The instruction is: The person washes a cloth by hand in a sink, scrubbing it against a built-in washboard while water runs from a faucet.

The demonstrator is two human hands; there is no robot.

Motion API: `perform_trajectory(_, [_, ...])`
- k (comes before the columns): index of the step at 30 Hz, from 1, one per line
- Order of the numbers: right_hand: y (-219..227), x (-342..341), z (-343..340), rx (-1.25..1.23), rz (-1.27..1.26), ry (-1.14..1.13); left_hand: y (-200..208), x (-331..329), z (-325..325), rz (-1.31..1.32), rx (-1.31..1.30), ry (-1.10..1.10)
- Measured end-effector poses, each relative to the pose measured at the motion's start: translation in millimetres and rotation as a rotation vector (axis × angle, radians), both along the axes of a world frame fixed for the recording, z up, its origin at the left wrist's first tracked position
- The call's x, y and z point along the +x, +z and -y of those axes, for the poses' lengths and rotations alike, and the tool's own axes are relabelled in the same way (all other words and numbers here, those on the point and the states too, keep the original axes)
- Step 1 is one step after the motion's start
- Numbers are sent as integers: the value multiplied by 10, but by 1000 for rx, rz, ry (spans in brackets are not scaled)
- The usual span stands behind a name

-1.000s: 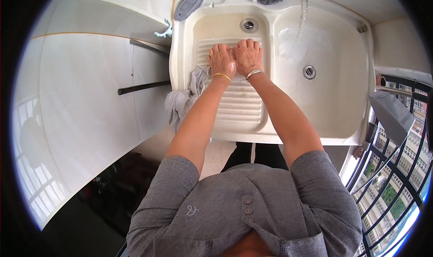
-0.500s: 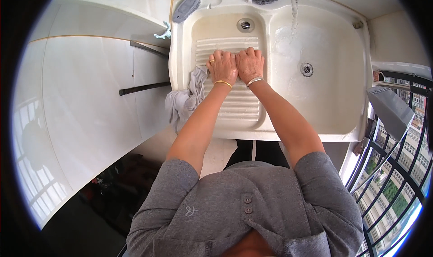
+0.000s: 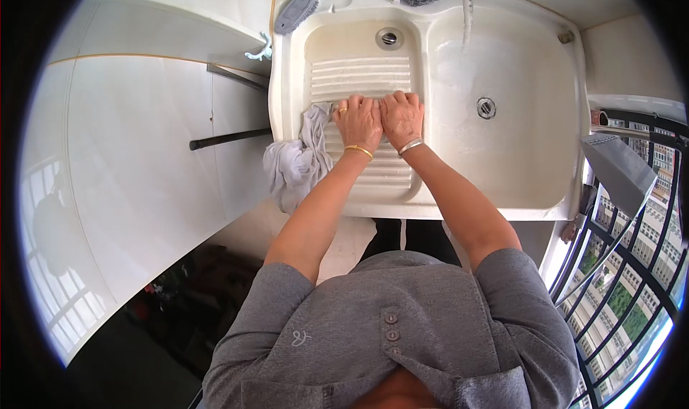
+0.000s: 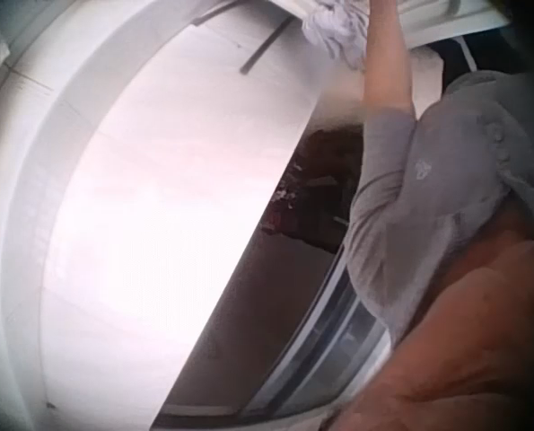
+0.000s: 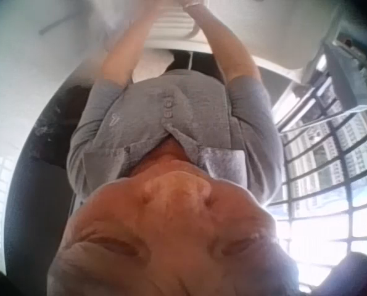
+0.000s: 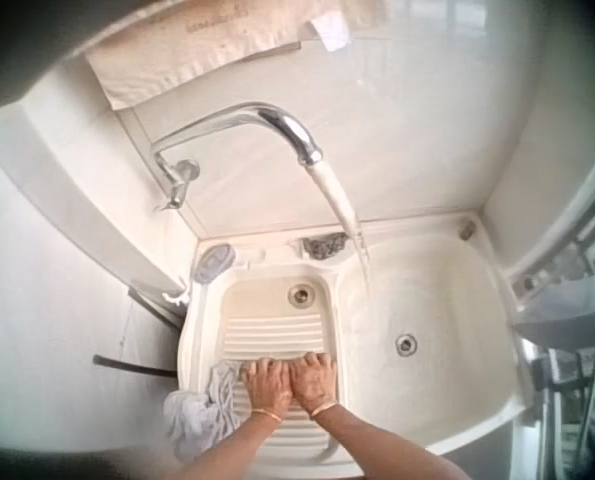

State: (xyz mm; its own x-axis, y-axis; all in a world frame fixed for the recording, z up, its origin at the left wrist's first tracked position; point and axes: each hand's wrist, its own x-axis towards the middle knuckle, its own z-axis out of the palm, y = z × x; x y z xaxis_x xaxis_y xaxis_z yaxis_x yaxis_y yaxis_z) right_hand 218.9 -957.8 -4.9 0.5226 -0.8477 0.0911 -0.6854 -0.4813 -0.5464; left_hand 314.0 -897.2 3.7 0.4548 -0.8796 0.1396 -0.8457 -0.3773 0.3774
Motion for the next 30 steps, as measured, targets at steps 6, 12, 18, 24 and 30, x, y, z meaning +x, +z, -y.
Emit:
perform_trajectory(6, [-3,-349,-477,37,127,115,-7,-207,-485,-76,-171,-160])
perform_trajectory(12, [-46,426,461,-26,156,-176,-134,333,560,-36,-111,176])
perform_trajectory(18, [130,-169,-290,-50,277,-190,97,-254,-162,-191,100,374])
perform_trajectory(24, [322,-452,-950,334,677,-260,41,-591,-690,-550,-288,345])
perform_trajectory(30, [184,-116,-628,506,911,-365,-154,-511,-425,-211,-444,272])
